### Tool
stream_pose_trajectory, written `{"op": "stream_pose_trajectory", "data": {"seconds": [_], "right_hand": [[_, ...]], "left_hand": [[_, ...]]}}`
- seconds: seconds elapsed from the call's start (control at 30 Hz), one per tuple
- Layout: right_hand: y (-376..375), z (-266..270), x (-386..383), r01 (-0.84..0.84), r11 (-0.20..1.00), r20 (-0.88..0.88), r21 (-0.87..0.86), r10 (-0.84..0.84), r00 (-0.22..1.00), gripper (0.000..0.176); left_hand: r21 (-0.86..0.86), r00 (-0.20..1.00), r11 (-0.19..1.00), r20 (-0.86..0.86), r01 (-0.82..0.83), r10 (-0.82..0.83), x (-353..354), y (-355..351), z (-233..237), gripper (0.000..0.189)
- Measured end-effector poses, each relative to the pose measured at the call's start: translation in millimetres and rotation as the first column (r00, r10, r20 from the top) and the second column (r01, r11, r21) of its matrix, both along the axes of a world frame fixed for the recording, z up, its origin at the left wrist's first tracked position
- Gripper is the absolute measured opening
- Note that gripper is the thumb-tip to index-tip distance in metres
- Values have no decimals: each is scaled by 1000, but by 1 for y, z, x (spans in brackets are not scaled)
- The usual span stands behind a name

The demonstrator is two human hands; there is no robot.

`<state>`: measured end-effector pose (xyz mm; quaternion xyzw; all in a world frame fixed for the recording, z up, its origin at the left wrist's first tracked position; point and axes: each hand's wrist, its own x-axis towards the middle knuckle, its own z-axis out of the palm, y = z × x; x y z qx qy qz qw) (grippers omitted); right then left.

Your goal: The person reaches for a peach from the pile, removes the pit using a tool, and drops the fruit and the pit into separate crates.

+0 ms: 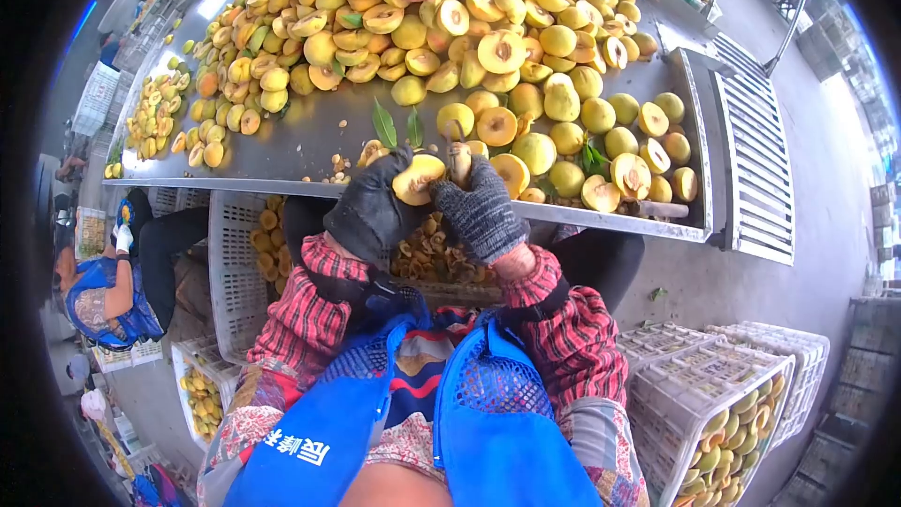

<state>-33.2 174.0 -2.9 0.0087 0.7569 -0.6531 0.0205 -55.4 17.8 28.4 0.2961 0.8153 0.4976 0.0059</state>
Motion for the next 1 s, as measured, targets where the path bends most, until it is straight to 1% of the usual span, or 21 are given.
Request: {"op": "stream_pose_trajectory", "data": {"seconds": [0.03,0.13,0.2,0.23,0.27,0.3,0.33,0.4,0.43,0.5,0.53,0.57,0.6,0.73,0.77,0.8,0.83,0.87,0.9,0.93,1.0], "right_hand": [[1,7,3,14,987,-187,159,16,982,33],[-4,15,7,-33,993,-38,115,38,999,31],[-3,13,10,-2,991,-181,136,26,983,30],[-2,38,19,-47,996,83,81,40,996,29],[-1,52,28,-77,997,340,19,66,938,28],[1,52,36,-129,991,285,-35,133,949,30],[0,49,42,-132,991,289,-33,136,948,30],[-3,38,50,-192,957,-6,218,198,980,35],[-6,34,50,-198,960,0,197,202,979,38],[-10,37,51,-199,953,33,228,197,980,36],[-10,38,51,-204,944,63,258,194,979,35],[-10,36,50,-202,944,65,260,192,979,35],[-10,32,50,-222,938,69,264,211,975,36],[-12,31,51,-224,923,58,312,217,975,31],[-15,29,53,-222,923,56,315,215,975,31],[-17,26,53,-206,942,22,266,208,978,27],[-17,25,48,-176,958,-33,227,189,981,24],[-19,22,51,-270,963,-110,28,271,956,22],[-11,-6,50,-264,839,-143,475,370,918,22],[-17,30,54,-112,927,-233,359,205,951,22],[-15,-18,53,-144,824,-297,548,353,887,20]], "left_hand": [[-47,999,999,-49,-12,10,1,-3,-2,37],[-46,999,999,-33,-19,18,10,0,-4,44],[361,947,914,312,-186,70,21,3,-8,38],[359,946,914,317,-191,73,18,2,-7,38],[639,653,628,711,-445,-261,10,1,-4,37],[573,250,284,678,-769,-691,7,0,-3,36],[571,250,280,677,-772,-692,8,0,-7,36],[793,561,433,609,-429,-560,12,0,-16,33],[792,558,433,610,-430,-562,16,1,-17,33],[597,882,774,457,-211,-112,23,7,-17,33],[599,882,773,458,-210,-115,23,7,-13,33],[724,686,558,645,-405,-338,23,7,-5,34],[701,441,336,677,-629,-588,23,7,-1,34],[703,441,339,677,-625,-590,25,6,-15,33],[621,658,641,717,-452,-230,26,3,-32,36],[376,848,866,521,-331,98,24,1,-44,40],[293,937,901,235,-321,258,30,3,-32,38],[231,928,917,-104,-326,357,40,9,-19,37],[502,857,728,459,-467,234,37,13,-16,34],[558,563,496,811,-665,-157,33,15,-18,32],[575,586,489,796,-656,-150,30,10,-41,32]]}}
